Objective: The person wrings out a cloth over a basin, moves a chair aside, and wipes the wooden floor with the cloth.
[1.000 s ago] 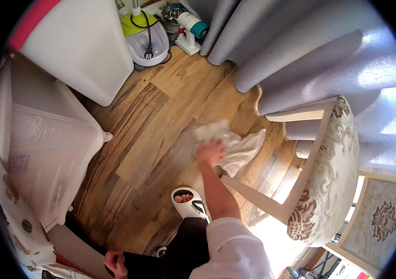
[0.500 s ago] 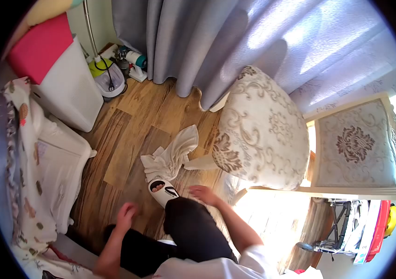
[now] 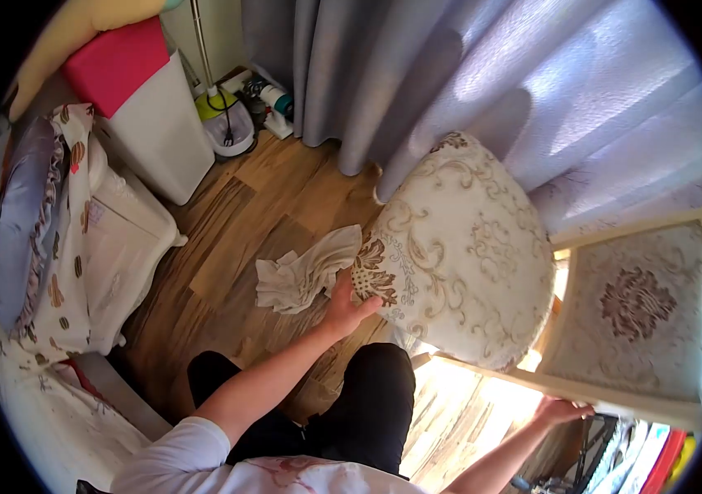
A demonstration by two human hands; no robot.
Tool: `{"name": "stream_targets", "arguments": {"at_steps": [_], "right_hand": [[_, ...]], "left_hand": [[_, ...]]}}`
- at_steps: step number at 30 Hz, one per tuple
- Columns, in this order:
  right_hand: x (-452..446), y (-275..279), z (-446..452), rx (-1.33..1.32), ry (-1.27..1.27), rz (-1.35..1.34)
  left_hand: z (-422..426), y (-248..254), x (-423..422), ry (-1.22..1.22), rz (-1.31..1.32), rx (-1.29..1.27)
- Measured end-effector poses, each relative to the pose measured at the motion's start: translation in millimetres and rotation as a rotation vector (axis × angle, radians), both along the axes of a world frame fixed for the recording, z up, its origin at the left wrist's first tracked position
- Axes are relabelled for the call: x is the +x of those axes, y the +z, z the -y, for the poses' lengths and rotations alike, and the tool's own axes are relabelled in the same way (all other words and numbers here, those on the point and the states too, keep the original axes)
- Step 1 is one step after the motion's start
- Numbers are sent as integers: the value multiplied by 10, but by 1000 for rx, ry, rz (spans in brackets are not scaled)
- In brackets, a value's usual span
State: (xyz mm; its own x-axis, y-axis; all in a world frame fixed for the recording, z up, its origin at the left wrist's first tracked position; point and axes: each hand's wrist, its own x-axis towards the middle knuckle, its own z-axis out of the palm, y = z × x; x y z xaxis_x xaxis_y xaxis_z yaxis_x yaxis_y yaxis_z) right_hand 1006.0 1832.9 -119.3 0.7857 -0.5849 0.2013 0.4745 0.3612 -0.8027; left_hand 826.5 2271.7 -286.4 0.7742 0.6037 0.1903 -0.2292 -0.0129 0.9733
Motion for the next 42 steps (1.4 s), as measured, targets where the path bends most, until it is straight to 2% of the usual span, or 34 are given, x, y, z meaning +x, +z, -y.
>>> {"name": "stream_targets", "arguments": {"at_steps": [2,4,8,9,12,13,15,16,17,18,19,22,25,28,29,32,33,35,38,40,41,42], "right_hand": [[-67,12,-170,99,22,121],[48,-245,466,70,140,93],[15,-117,386,-244,-61,71],[-6,-4,276,-331,-115,77],[-19,291,141,-507,-234,128],[-22,392,109,-546,-258,155],[-48,585,32,-624,-304,203],[-58,668,-7,-650,-327,228],[-76,744,-24,-672,-350,247],[-83,807,-60,-692,-369,263],[-80,889,-87,-709,-380,283],[-57,1076,-141,-717,-410,308],[-15,1184,-197,-632,-441,227],[-54,1376,-316,-572,-447,159],[-42,1392,-339,-532,-353,222],[36,1500,-91,-884,-452,149],[193,1419,270,-1477,-816,304],[152,1478,233,-1377,-736,327],[-57,1698,-251,-952,-453,327],[-213,1886,-541,-778,-341,366],[-249,2000,-653,-711,-290,374],[-281,2109,-777,-643,-246,389]], "left_hand": [[48,-31,91,31,128,-118],[49,-101,145,53,168,-129],[-4,-119,33,-74,49,-258],[-11,-302,20,-72,52,-255],[-56,-107,-3,-189,-3,-411],[-138,-57,-47,-249,-32,-282],[-189,-293,-39,-269,-95,-487],[-261,-161,-3,-285,-125,-583],[-268,-53,109,-197,-6,-816],[-410,218,196,-272,-61,-878],[-545,360,265,-342,-108,-946],[-768,467,446,-562,-187,-900],[-721,671,531,-470,-251,-1001],[-710,547,545,-543,-182,-952],[-673,568,526,-500,-83,-963],[-783,533,492,-600,4,-983],[-803,636,438,-577,1,-953],[-827,875,300,-559,11,-922],[-885,1067,185,-466,18,-842],[-978,1184,69,-381,19,-783],[-1079,1298,-20,-450,38,-739],[-1146,1455,-102,-327,40,-754]]}}
